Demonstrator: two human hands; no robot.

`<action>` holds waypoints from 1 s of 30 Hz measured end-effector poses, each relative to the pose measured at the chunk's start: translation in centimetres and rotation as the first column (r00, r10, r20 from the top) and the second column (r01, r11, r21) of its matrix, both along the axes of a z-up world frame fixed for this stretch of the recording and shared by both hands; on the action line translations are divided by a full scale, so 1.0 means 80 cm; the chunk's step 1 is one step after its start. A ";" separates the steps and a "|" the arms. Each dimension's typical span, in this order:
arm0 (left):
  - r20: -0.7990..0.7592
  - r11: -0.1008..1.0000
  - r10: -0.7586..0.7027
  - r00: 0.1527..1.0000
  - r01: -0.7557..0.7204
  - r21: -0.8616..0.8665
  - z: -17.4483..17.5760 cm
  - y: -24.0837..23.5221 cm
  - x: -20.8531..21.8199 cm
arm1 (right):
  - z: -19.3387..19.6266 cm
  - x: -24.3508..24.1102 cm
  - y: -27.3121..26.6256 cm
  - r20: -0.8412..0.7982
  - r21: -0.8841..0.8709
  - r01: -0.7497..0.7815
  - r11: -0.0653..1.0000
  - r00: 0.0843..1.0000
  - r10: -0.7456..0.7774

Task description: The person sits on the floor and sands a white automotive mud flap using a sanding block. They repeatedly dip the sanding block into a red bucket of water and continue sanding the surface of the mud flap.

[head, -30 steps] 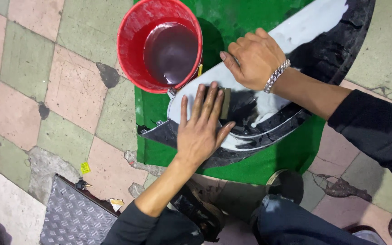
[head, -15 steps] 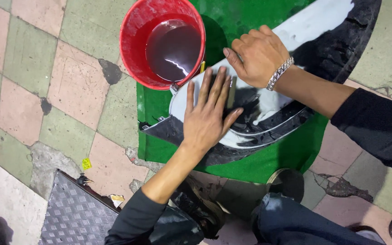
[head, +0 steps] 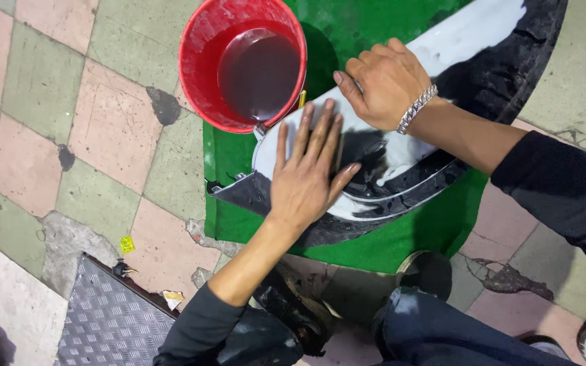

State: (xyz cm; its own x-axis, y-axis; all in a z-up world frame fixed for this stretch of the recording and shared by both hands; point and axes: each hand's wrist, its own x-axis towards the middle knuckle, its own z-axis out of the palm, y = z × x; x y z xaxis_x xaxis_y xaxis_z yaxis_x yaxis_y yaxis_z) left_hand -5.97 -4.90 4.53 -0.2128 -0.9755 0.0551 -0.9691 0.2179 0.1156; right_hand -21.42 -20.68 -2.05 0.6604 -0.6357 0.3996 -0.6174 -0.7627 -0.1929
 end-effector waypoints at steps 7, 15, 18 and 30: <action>0.069 0.999 -0.027 0.997 0.028 -0.017 -0.012 0.026 0.010 | -0.001 0.001 0.000 -0.008 0.023 0.007 1.000 1.000 -0.007; 0.003 0.999 -0.036 0.999 0.036 0.010 0.001 0.019 0.012 | -0.002 -0.001 0.001 -0.001 0.017 -0.003 1.000 1.000 0.003; 0.017 0.998 -0.051 0.999 0.051 0.032 0.003 0.023 0.018 | 0.000 -0.003 -0.001 0.006 0.009 0.008 1.000 1.000 -0.008; 0.044 0.998 -0.062 0.997 0.062 0.016 -0.010 0.046 0.033 | -0.005 0.001 0.000 -0.026 -0.015 0.008 1.000 1.000 -0.008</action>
